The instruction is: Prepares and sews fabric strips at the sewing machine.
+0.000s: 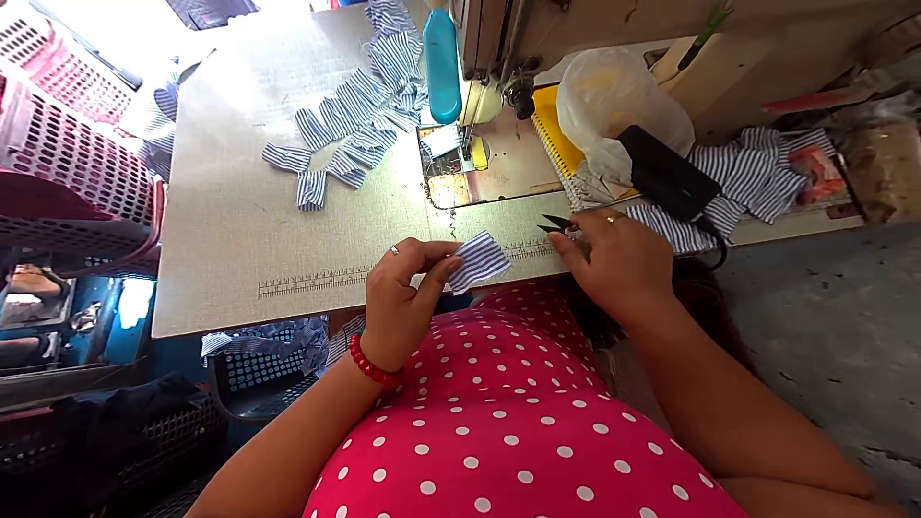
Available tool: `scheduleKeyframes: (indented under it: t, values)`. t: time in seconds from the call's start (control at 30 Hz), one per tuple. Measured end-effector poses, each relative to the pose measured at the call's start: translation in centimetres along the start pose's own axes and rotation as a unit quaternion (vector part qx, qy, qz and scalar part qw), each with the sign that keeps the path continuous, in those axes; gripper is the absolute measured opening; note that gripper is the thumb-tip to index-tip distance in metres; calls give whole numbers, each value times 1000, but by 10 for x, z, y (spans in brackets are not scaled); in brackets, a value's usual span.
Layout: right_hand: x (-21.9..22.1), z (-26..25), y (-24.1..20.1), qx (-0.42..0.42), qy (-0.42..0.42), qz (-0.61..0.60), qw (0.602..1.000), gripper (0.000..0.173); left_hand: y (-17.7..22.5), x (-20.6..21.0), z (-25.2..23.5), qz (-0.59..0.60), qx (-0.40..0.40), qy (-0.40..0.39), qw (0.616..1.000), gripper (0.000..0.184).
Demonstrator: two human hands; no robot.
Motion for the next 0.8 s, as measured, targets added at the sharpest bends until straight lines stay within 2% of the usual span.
scheduleKeyframes:
  t: [0.03, 0.1, 0.17, 0.27, 0.37, 0.43, 0.53, 0.6, 0.67, 0.73, 0.77, 0.8]
  values:
    - [2, 0, 3, -13, 12, 24, 1000, 43, 6, -1, 0, -14, 23, -2, 1000, 18]
    - [-4, 1, -3, -56, 62, -1, 996, 40, 15, -1, -1, -33, 58, -5, 998, 20]
    - [-20, 3, -22, -106, 121, -127, 979, 35, 21, 0, -2, -50, 75, -17, 996, 18]
    - [-25, 4, -54, -142, 80, -380, 910, 28, 27, 5, -2, -87, 97, -42, 991, 17]
    - [-24, 4, -75, -166, 66, -446, 877, 22, 31, 7, -2, -109, 111, -46, 987, 16]
    - [-19, 3, -80, -150, 49, -487, 859, 22, 34, 8, -1, -124, 127, -47, 983, 17]
    - [-10, 2, -83, -111, 23, -581, 806, 13, 35, 7, -1, -122, 138, -49, 982, 17]
    - [-7, 2, -85, -90, 24, -633, 769, 5, 25, 7, -2, -66, 92, -54, 992, 16]
    - [-7, 3, -85, -82, 43, -644, 759, 3, 4, 10, -3, 63, -36, -71, 995, 16]
    - [-8, 3, -84, -88, 63, -631, 768, 6, -20, 24, 3, 193, -188, -126, 955, 28]
    - [-9, 3, -83, -90, 71, -622, 775, 6, -27, 31, 8, 245, -241, -156, 926, 35]
    - [-10, 3, -82, -92, 76, -612, 782, 6, -30, 36, 12, 280, -276, -168, 904, 33]
Point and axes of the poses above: each hand's wrist, its own z-axis away from the middle knuckle, its own x-axis out of the palm, y = z × x, the point moved 10 cm from there along -z, towards the middle knuckle, and after that the axes turned 7 degrees about -x, right-handed, at the moved point
